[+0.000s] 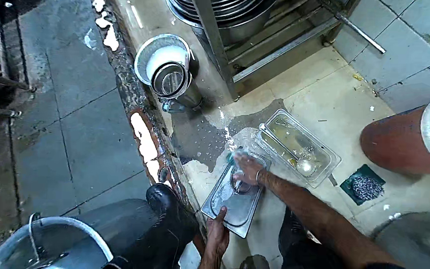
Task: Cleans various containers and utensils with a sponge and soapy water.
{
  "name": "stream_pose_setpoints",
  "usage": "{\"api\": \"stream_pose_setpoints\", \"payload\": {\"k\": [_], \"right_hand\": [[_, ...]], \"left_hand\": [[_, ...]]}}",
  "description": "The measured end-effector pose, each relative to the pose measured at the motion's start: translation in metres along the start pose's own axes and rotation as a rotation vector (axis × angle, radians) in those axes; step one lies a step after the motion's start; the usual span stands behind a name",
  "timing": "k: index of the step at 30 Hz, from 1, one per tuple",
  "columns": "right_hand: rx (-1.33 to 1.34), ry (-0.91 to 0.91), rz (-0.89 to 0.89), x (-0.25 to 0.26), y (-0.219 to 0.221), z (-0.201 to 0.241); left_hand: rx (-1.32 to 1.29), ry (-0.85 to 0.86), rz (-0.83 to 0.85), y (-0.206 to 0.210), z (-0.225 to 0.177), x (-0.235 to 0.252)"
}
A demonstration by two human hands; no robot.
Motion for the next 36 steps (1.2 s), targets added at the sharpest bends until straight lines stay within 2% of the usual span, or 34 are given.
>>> {"api": "stream_pose_setpoints", "payload": {"k": [3,6,9,12,14,16,21,24,26,30,33,36], "right_hand": [[-0.044,0.195,-0.047,-0.001,-0.023,-0.033],[-0.059,0.252,-0.055,-0.041,-0.012,-0.045],[-0.001,0.146,0.034,-0.1,0.013,-0.04],[0.099,-0.13,0.173,-0.135,0.041,0.006],[0.054,-0.354,0.257,-0.126,0.043,0.024],[0.063,-0.431,0.23,-0.106,0.039,0.024],[0.057,-0.143,-0.089,-0.062,0.017,-0.022],[0.028,0.004,-0.188,-0.048,-0.003,-0.012],[0.028,-0.006,-0.107,-0.038,-0.008,0.012],[0.099,-0.269,0.14,-0.03,0.004,0.067],[0.155,-0.215,0.118,-0.034,-0.002,0.048],[-0.029,-0.145,0.025,-0.037,-0.007,0.028]], "left_hand": [[-0.016,0.019,-0.058,0.009,-0.008,-0.003],[-0.035,0.038,-0.122,0.014,-0.02,-0.003],[-0.026,0.044,-0.127,0.016,-0.028,0.001],[-0.039,0.004,-0.099,0.014,-0.018,0.008],[-0.082,-0.012,-0.071,0.015,-0.011,0.014],[-0.114,-0.032,-0.047,0.015,-0.007,0.014],[-0.11,-0.088,-0.075,0.022,-0.01,0.01],[-0.072,-0.077,-0.059,0.029,-0.012,0.011],[-0.062,-0.074,-0.059,0.034,-0.015,0.008],[-0.097,-0.063,-0.038,0.033,-0.011,0.008],[-0.09,-0.064,-0.043,0.034,-0.012,0.007],[-0.095,-0.07,-0.047,0.032,-0.01,0.007]]}}
Point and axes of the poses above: each hand's wrist, its own x-axis towards the middle knuckle, its own y-axis out of the palm, z = x × y, the point moved 1 cm from there along x, towards the middle knuckle, and after that the axes turned 10 degrees about x, right-handed, at the moved point
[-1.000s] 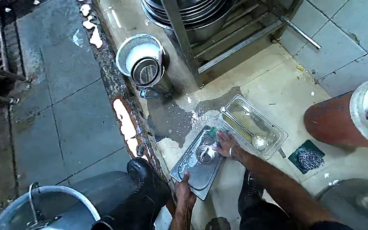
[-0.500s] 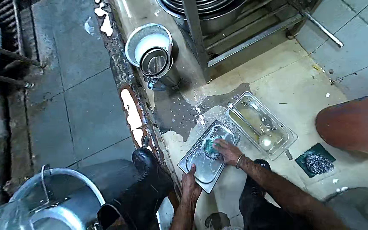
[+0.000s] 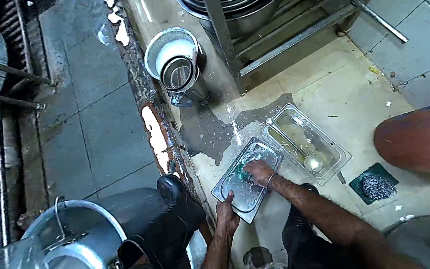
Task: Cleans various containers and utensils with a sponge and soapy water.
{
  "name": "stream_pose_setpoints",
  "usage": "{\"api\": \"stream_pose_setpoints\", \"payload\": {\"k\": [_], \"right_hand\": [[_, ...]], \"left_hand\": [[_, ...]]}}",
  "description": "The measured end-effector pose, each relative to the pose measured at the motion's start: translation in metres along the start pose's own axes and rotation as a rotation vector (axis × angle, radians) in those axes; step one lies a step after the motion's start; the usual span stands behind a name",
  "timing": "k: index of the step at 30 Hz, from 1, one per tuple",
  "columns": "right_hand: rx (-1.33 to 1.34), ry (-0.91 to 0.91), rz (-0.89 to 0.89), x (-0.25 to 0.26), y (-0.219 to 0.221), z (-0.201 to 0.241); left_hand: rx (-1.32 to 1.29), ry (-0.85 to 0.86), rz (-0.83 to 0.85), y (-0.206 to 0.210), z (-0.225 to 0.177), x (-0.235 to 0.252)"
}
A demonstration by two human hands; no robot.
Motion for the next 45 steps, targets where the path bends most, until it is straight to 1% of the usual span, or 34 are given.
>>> {"api": "stream_pose_setpoints", "payload": {"k": [4,7,9,10,11,12,13,14,15,16,19,21,22,23,25,26,27,29,30,32,34,36,37,40,41,42,43,45], "right_hand": [[-0.238,0.086,0.081,0.004,-0.003,0.028],[-0.316,0.127,0.023,0.01,-0.001,0.024],[-0.277,0.212,-0.108,0.005,0.0,0.018],[-0.231,0.269,-0.194,0.0,-0.002,0.013],[-0.164,0.349,-0.242,-0.006,-0.007,0.007],[-0.097,0.43,-0.246,-0.013,-0.014,-0.003],[-0.077,0.471,-0.225,-0.018,-0.021,-0.016],[-0.105,0.455,-0.192,-0.025,-0.024,-0.029],[-0.149,0.401,-0.158,-0.034,-0.023,-0.035],[-0.183,0.337,-0.132,-0.041,-0.021,-0.033],[-0.187,0.158,-0.047,-0.045,0.001,-0.005],[-0.126,0.135,0.058,-0.036,0.005,0.007],[-0.056,0.118,0.09,-0.031,0.001,0.004],[0.046,0.093,0.102,-0.028,-0.004,-0.002],[0.202,0.011,0.06,-0.028,-0.004,-0.018],[0.183,-0.004,0.049,-0.027,-0.003,-0.021],[0.096,0.02,0.066,-0.025,-0.002,-0.017],[-0.093,0.12,0.125,-0.022,-0.002,0.002],[-0.163,0.155,0.117,-0.022,-0.001,0.008],[-0.306,0.16,0.043,-0.022,0.0,0.008],[-0.365,0.184,-0.04,-0.021,-0.001,0.004],[-0.297,0.264,-0.192,-0.029,-0.001,-0.004],[-0.222,0.339,-0.255,-0.034,-0.004,-0.008],[-0.034,0.577,-0.342,-0.036,-0.018,-0.03],[0.006,0.623,-0.368,-0.031,-0.02,-0.039],[0.026,0.619,-0.404,-0.023,-0.022,-0.044],[0.036,0.566,-0.436,-0.013,-0.024,-0.046],[0.065,0.364,-0.439,0.012,-0.018,-0.037]], "left_hand": [[0.004,0.007,0.033,-0.002,0.0,0.001],[-0.018,0.015,0.034,0.007,-0.006,-0.004],[-0.038,0.01,0.031,0.017,-0.006,-0.007],[-0.04,0.011,0.023,0.02,-0.006,-0.008],[-0.035,0.012,0.011,0.022,-0.005,-0.008],[-0.026,0.013,0.001,0.023,-0.006,-0.008],[-0.02,0.013,-0.008,0.023,-0.007,-0.008],[-0.02,0.009,-0.011,0.023,-0.007,-0.007],[-0.021,0.004,-0.009,0.021,-0.008,-0.007],[-0.023,0.003,-0.005,0.021,-0.009,-0.006],[-0.026,-0.007,-0.005,0.021,-0.01,-0.008],[-0.029,-0.013,-0.019,0.017,-0.01,-0.005],[-0.028,-0.01,-0.017,0.013,-0.011,-0.002],[-0.028,-0.004,-0.018,0.011,-0.013,-0.001],[-0.019,0.002,-0.016,0.007,-0.013,-0.001],[-0.02,0.001,-0.017,0.007,-0.013,0.0],[-0.023,-0.001,-0.017,0.007,-0.014,0.002],[-0.032,-0.014,-0.011,0.007,-0.013,0.004],[-0.032,-0.021,-0.004,0.007,-0.013,0.002],[-0.023,-0.019,0.011,0.011,-0.015,-0.004],[-0.015,-0.008,0.017,0.02,-0.023,-0.009],[-0.013,-0.002,0.028,0.026,-0.026,-0.013],[-0.013,-0.002,0.029,0.029,-0.026,-0.014],[0.002,-0.01,0.011,0.03,-0.026,-0.014],[0.01,-0.016,0.016,0.027,-0.024,-0.014],[0.014,-0.018,0.029,0.026,-0.023,-0.013],[0.017,-0.017,0.046,0.027,-0.023,-0.013],[0.021,-0.022,0.073,0.028,-0.025,-0.015]]}}
Point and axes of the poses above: each hand's wrist, its own x-axis towards the middle knuckle, its own y-axis out of the palm, z = x × y, the point moved 1 cm from there along x, towards the middle knuckle, and after that the axes turned 10 degrees about x, right-handed, at the moved point
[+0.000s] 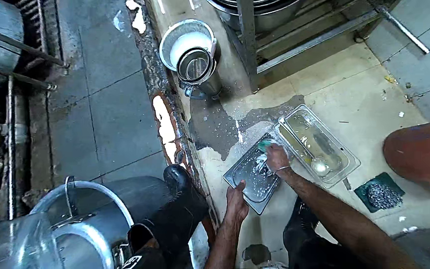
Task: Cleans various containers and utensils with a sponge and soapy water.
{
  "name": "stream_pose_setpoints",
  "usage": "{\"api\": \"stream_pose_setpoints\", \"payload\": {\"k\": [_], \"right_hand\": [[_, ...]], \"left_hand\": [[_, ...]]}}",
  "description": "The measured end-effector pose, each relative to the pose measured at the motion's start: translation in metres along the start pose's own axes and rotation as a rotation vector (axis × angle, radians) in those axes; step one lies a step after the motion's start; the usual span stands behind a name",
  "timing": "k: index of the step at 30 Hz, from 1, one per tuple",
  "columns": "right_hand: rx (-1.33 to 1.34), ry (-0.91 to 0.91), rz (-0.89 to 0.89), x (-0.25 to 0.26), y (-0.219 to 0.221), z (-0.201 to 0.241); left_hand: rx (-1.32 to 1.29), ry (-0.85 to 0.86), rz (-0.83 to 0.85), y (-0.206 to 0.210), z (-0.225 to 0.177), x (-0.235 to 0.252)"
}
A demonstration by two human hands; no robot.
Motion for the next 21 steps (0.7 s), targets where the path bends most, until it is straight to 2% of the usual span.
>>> {"api": "stream_pose_setpoints", "payload": {"k": [3,5,8,11,12,14,16,19,21], "right_hand": [[0.103,-0.272,0.108,-0.004,0.021,0.048],[0.16,-0.352,0.201,-0.025,0.023,0.075],[0.199,-0.514,0.389,-0.05,0.028,0.081],[0.305,-0.632,0.619,-0.075,0.016,0.102],[0.319,-0.664,0.645,-0.079,0.012,0.103],[0.355,-0.74,0.658,-0.084,0.01,0.094],[0.392,-0.772,0.65,-0.091,0.01,0.078],[0.364,-0.652,0.542,-0.096,0.009,0.05],[0.256,-0.526,0.417,-0.079,0.012,0.036]], "left_hand": [[-0.003,0.002,0.064,0.001,-0.002,-0.001],[-0.019,0.027,0.125,-0.002,-0.004,0.002],[-0.101,0.064,0.263,-0.013,-0.007,0.006],[-0.238,0.135,0.315,-0.02,-0.007,0.004],[-0.306,0.16,0.35,-0.021,-0.007,0.004],[-0.451,0.171,0.422,-0.026,-0.007,0.004],[-0.536,0.153,0.402,-0.028,-0.002,0.008],[-0.453,0.13,0.373,-0.027,0.0,0.014],[-0.343,0.093,0.29,-0.024,-0.006,0.016]]}}
Point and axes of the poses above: each hand's wrist, its own x-axis towards the middle knuckle, its own y-axis out of the palm, z = x × y, the point moved 1 cm from there along x, towards the middle knuckle, and after that the axes turned 10 degrees about x, right-handed, at the moved point
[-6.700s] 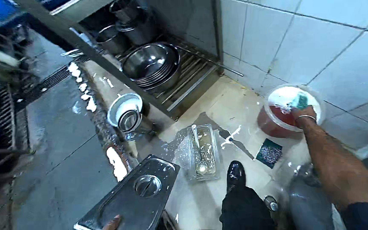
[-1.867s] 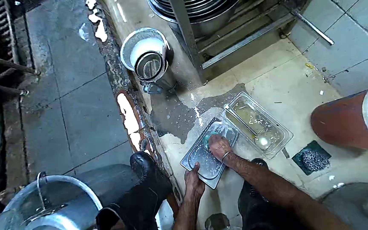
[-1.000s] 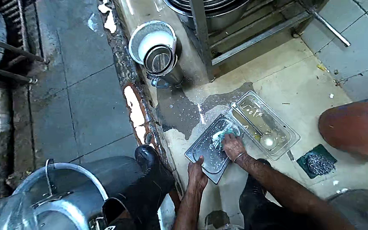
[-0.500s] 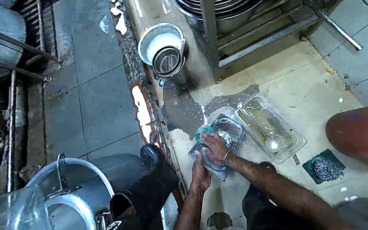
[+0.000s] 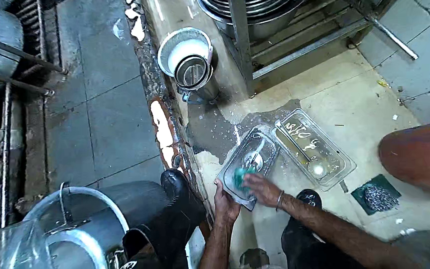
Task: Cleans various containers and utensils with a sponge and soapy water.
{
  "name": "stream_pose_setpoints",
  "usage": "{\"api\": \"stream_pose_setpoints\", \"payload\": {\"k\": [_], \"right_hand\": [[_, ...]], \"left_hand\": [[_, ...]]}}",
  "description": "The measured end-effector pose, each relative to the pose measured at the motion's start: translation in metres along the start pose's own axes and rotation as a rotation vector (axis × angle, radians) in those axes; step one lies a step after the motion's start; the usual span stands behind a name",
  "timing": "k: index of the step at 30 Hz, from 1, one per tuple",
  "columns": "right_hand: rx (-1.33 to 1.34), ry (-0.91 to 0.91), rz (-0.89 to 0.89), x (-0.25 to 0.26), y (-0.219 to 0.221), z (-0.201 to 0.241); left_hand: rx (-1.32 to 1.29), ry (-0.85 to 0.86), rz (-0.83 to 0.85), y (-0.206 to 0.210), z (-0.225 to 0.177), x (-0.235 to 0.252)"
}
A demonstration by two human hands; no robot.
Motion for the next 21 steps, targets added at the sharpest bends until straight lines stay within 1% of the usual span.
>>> {"api": "stream_pose_setpoints", "payload": {"k": [2,4,6,7,9,11,13,15,17,19,21], "right_hand": [[-0.115,0.085,-0.07,0.026,-0.009,-0.012],[-0.171,0.152,-0.094,0.061,-0.023,-0.007],[-0.164,0.157,-0.04,0.082,-0.023,-0.003],[-0.139,0.117,-0.028,0.083,-0.016,0.0],[-0.091,-0.013,0.038,0.074,0.003,0.017],[-0.007,-0.135,0.167,0.058,0.018,0.036],[0.083,-0.169,0.219,0.041,0.02,0.034],[0.109,-0.168,0.265,0.022,0.013,0.022],[0.07,-0.119,0.255,0.0,0.005,0.014],[0.013,-0.012,0.153,-0.021,-0.003,0.002],[-0.067,0.101,0.012,-0.029,-0.012,-0.018]], "left_hand": [[0.042,-0.063,-0.099,0.004,0.003,0.0],[0.108,-0.099,-0.145,0.01,0.009,-0.001],[0.096,-0.118,-0.152,0.007,0.008,-0.001],[0.056,-0.121,-0.136,0.003,0.006,0.0],[-0.052,-0.115,-0.073,-0.004,0.003,0.002],[-0.114,-0.08,-0.065,-0.005,0.003,0.004],[-0.16,-0.037,-0.063,-0.006,0.004,0.004],[-0.164,-0.041,-0.087,-0.008,0.006,0.005],[-0.07,-0.049,-0.189,-0.004,0.004,0.008],[0.021,-0.073,-0.29,0.0,0.008,0.01],[0.088,-0.114,-0.361,0.001,0.016,0.01]]}}
Point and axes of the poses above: each hand's wrist, its own x-axis towards the middle knuckle, its own y-axis out of the palm, z = x × y, the point moved 1 cm from there along x, towards the middle knuckle, and after that the axes turned 10 degrees about x, right-handed, at the moved point
